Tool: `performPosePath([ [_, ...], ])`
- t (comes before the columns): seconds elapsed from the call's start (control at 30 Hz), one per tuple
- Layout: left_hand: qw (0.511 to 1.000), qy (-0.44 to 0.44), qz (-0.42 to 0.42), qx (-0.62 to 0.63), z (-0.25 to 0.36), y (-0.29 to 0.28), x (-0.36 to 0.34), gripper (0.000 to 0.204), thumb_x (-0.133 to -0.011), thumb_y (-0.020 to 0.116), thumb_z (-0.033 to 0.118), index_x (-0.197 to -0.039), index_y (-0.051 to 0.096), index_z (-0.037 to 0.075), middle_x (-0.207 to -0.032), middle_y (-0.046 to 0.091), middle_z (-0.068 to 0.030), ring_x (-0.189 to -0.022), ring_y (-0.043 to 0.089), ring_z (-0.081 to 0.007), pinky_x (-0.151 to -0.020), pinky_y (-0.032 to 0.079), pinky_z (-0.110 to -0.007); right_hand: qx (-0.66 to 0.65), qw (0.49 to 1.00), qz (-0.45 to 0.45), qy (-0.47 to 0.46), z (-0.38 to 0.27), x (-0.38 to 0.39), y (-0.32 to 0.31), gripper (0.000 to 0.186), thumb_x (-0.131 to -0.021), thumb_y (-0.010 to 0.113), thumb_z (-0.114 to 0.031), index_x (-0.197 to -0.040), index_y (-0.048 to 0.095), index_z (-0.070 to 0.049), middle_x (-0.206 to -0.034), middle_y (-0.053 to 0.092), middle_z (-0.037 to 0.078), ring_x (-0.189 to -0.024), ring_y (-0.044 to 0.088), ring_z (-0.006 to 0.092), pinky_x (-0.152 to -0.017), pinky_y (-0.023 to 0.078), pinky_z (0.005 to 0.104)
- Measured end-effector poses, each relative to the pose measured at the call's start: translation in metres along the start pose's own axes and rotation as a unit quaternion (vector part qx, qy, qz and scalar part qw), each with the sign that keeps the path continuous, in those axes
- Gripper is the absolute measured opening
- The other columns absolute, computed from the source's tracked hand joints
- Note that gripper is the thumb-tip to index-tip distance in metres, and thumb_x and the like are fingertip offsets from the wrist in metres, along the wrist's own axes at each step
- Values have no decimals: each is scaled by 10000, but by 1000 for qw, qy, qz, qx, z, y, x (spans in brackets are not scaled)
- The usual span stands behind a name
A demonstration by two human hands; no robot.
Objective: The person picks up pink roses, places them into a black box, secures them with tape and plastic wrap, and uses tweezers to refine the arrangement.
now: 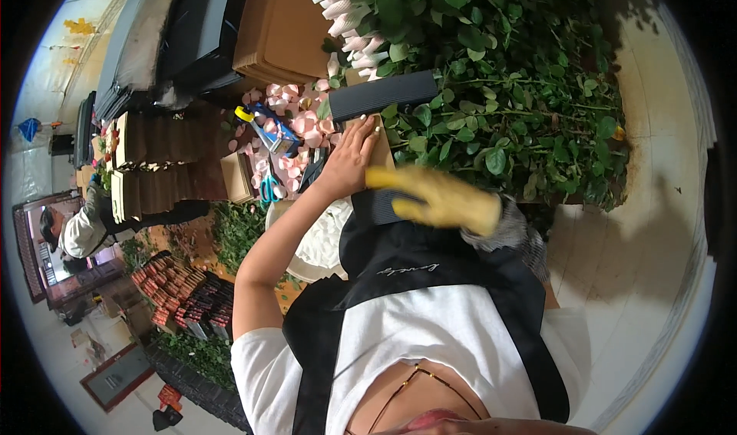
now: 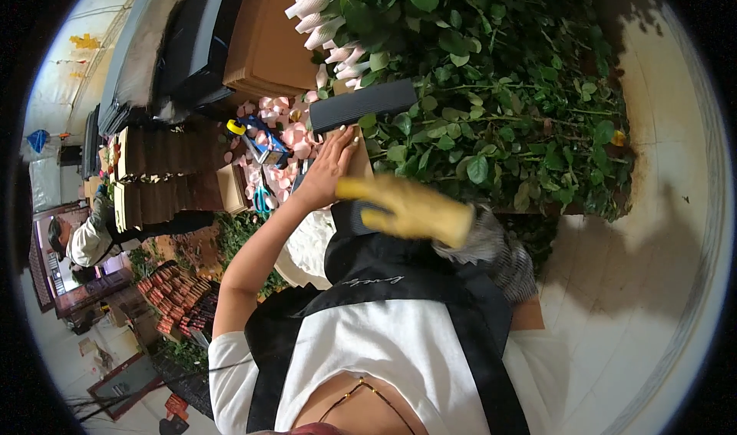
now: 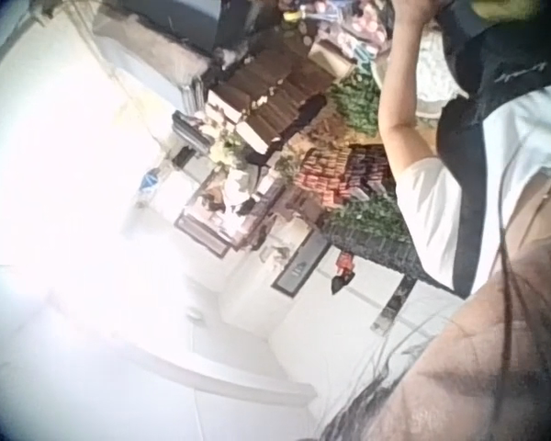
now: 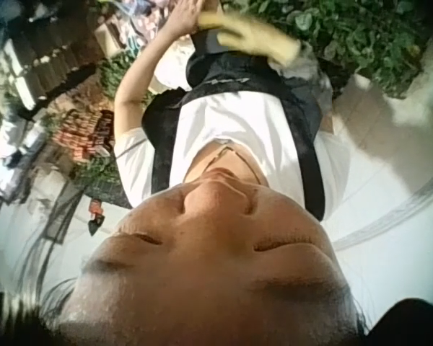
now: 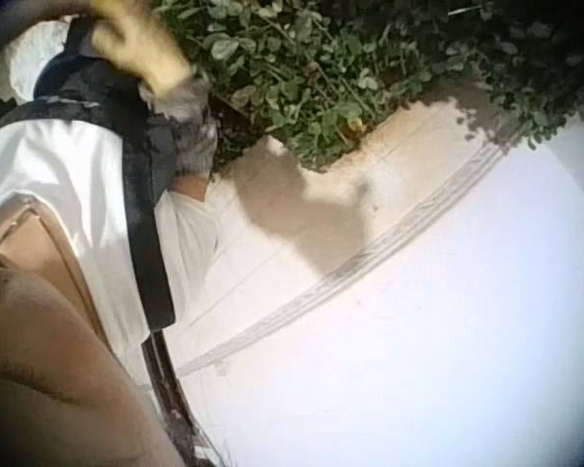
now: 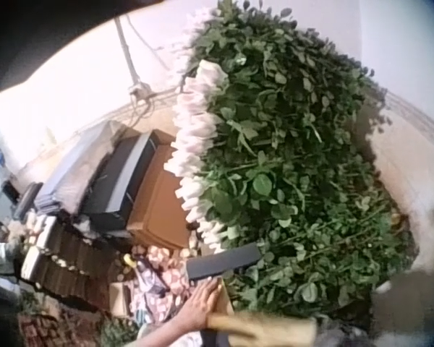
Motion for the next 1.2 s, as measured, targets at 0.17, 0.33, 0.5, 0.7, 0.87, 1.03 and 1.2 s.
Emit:
performPosePath([
  [0.17,1000,-8,18,-3,-3,5,-1,801,-848,676,554,-1321,482,-63,-1508,357,-226,-1413,333,-389,-1170,282,-475,40,933,23,356,153,131,57,339,-959,581,-149,-1280,602,-43,-1244,658,131,-1150,623,292,-985,483,381],
  [0.33,996,21,89,11,-9,4,4,688,-830,707,458,-1267,503,-33,-1449,426,-199,-1303,441,-380,-1106,351,-470,-327,918,159,156,75,70,-1,486,-950,666,-164,-1394,518,-34,-1317,622,91,-1177,602,202,-1039,454,347],
  [0.5,997,27,75,3,-13,6,-2,624,-791,726,364,-1243,508,-6,-1378,470,-184,-1249,470,-378,-1071,384,-449,156,974,163,-18,27,-7,-56,768,-809,796,-275,-1459,437,-79,-1426,503,166,-1334,463,317,-1114,384,405],
  [0.7,994,7,105,-16,-7,1,3,698,-797,725,515,-1243,517,20,-1378,475,-166,-1251,467,-375,-1074,394,-459,264,960,48,-80,8,-13,1,195,-656,845,-218,-709,691,-110,-688,640,102,-754,640,290,-756,507,417],
  [0.87,930,-62,-5,362,-65,14,-7,541,-931,641,388,-1307,528,16,-1342,542,-212,-1263,524,-367,-1081,409,-407,120,957,72,252,94,-41,-39,313,-730,829,-275,-860,711,-16,-832,704,156,-836,677,323,-722,526,410],
  [1.03,997,20,-73,14,-5,-15,-3,687,-785,757,491,-1318,582,95,-1495,407,-174,-1344,438,-369,-1088,411,-419,179,932,-28,315,122,-50,-38,393,-770,804,-356,-980,715,-37,-921,710,164,-893,675,329,-790,527,408],
  [1.2,995,-25,-101,-13,-6,-8,-5,787,-659,813,529,-1290,603,108,-1447,439,-175,-1257,510,-358,-1000,483,-417,301,948,58,82,80,-105,-71,486,-821,763,-307,-1238,624,-102,-1088,696,156,-1026,653,324,-904,515,404],
])
Point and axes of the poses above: each hand's wrist, its own x-axis away from the middle knuckle, its own y-axis out of the palm, z = x × y, the point moved 9 cm from there along -x, towards the middle knuckle
